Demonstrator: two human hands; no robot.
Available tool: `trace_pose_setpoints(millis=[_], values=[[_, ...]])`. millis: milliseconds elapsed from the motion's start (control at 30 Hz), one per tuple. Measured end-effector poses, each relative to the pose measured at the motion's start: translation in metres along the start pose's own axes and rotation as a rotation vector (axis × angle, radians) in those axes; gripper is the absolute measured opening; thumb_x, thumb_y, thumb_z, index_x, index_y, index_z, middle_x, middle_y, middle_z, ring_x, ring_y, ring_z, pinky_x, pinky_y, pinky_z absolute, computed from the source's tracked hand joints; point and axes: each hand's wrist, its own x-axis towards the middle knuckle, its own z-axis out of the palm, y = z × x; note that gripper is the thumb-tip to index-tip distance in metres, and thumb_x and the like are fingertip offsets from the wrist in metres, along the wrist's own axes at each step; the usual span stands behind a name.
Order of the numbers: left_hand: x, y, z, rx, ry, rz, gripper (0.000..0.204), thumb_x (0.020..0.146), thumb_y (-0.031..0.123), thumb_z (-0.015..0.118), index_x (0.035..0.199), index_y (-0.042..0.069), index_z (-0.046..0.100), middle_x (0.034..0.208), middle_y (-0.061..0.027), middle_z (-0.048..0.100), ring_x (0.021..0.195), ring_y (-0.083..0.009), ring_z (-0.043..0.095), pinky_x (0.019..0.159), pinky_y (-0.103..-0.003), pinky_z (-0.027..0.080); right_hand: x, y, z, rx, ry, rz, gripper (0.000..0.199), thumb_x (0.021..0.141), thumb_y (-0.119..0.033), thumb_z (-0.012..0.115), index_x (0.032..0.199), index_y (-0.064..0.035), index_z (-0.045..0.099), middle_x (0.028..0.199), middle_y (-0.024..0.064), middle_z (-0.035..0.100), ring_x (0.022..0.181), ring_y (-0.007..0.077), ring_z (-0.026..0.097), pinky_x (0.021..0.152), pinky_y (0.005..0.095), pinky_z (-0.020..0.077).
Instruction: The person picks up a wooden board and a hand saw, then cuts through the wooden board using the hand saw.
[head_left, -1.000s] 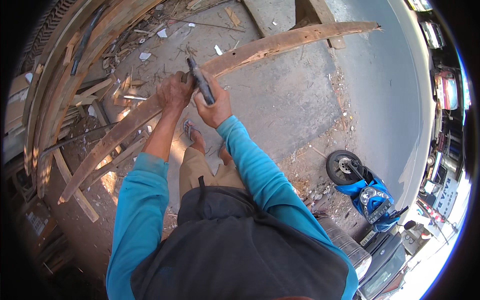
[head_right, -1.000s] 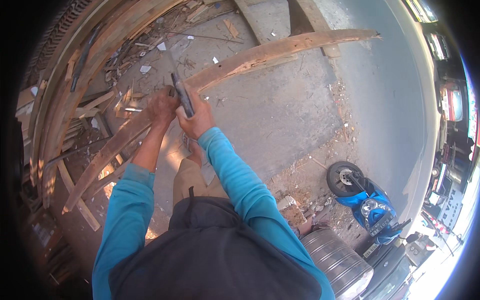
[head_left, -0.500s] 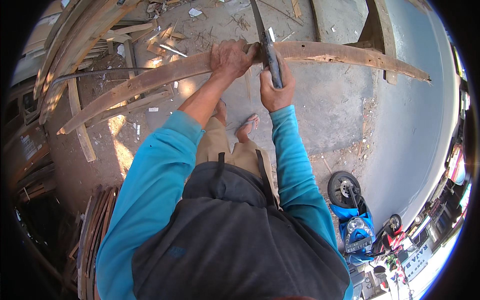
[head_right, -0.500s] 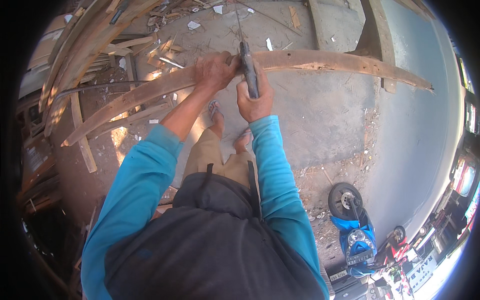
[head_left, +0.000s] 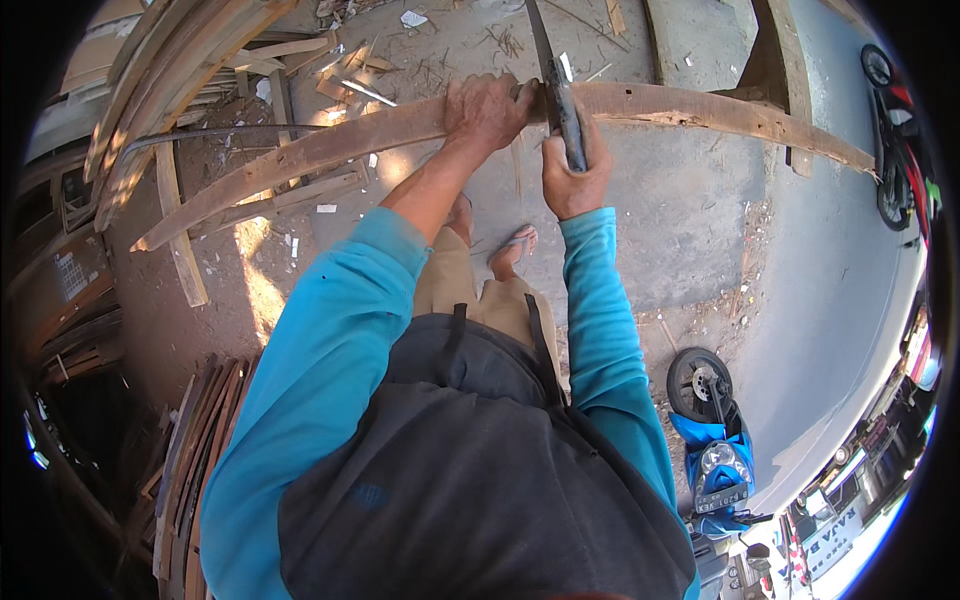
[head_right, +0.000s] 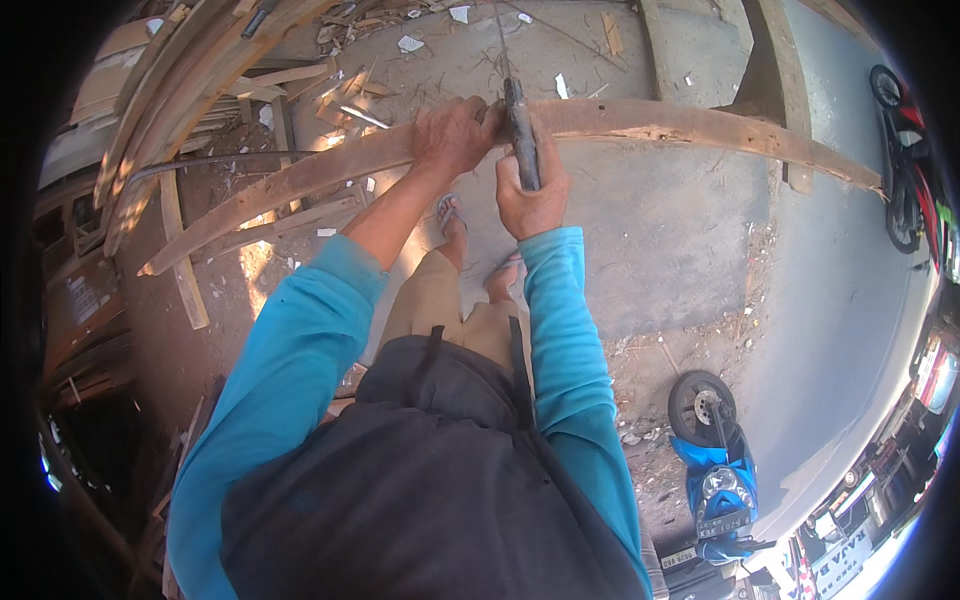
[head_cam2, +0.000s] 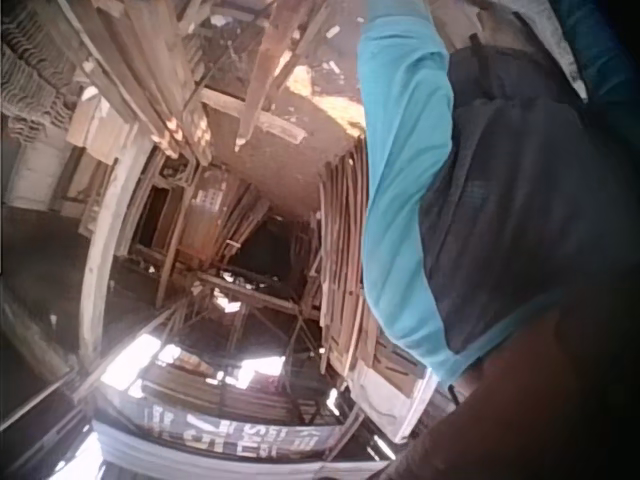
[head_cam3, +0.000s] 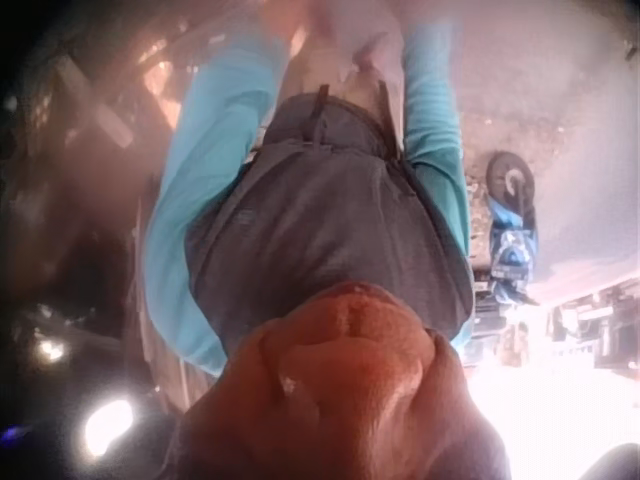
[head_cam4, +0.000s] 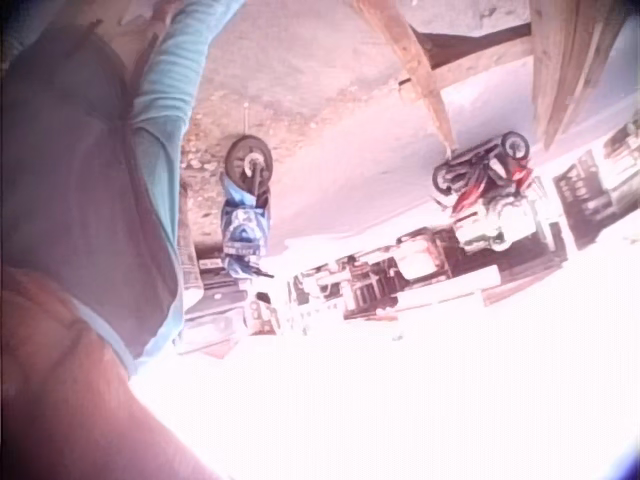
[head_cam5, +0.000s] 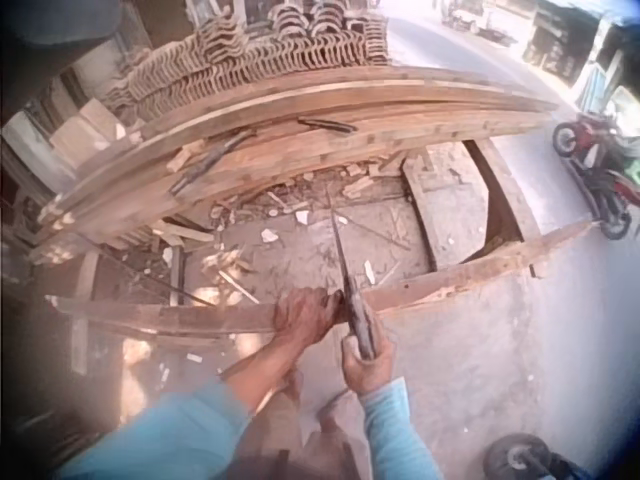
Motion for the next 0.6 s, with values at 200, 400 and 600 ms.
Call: trace_pose_setpoints(millis=[200, 400, 600], values=[[-0.010, -0.017, 0.007, 0.009, 0.020, -0.045, 0.048, 0.098, 0.051, 0.051, 0.094, 0.011, 0.076, 0.090, -0.0161, 0.074, 0.093, -0.0322, 0.068, 0.089, -0.046, 0.040, -0.160, -0.039, -0.058, -0.272, -0.037, 0.033, 0.051, 0.086, 0.003, 0.055, 0.136, 0.0068, 0.057, 0.125, 0.0205, 0.068, 0.113, 0.0249, 0.068, 0.095, 0.0335, 0.0518], [0.002, 0.001, 0.004, -0.048, -0.058, -0.051, 0.048, 0.098, 0.051, 0.051, 0.094, 0.011, 0.076, 0.093, -0.0164, 0.074, 0.096, -0.0320, 0.067, 0.091, -0.046, 0.039, -0.063, 0.005, -0.012, -0.064, 0.003, -0.006, 0.051, 0.085, 0.002, 0.056, 0.136, 0.0072, 0.057, 0.119, 0.0203, 0.068, 0.103, 0.0227, 0.069, 0.090, 0.0334, 0.0529], [0.008, -0.024, 0.006, 0.002, -0.012, -0.031, 0.049, 0.099, 0.050, 0.048, 0.096, 0.010, 0.076, 0.098, -0.0163, 0.074, 0.098, -0.0315, 0.067, 0.093, -0.046, 0.039, -0.081, -0.017, -0.023, -0.075, -0.048, 0.047, 0.048, 0.086, 0.004, 0.056, 0.134, 0.0073, 0.058, 0.121, 0.0220, 0.067, 0.108, 0.0260, 0.068, 0.094, 0.0348, 0.0519]])
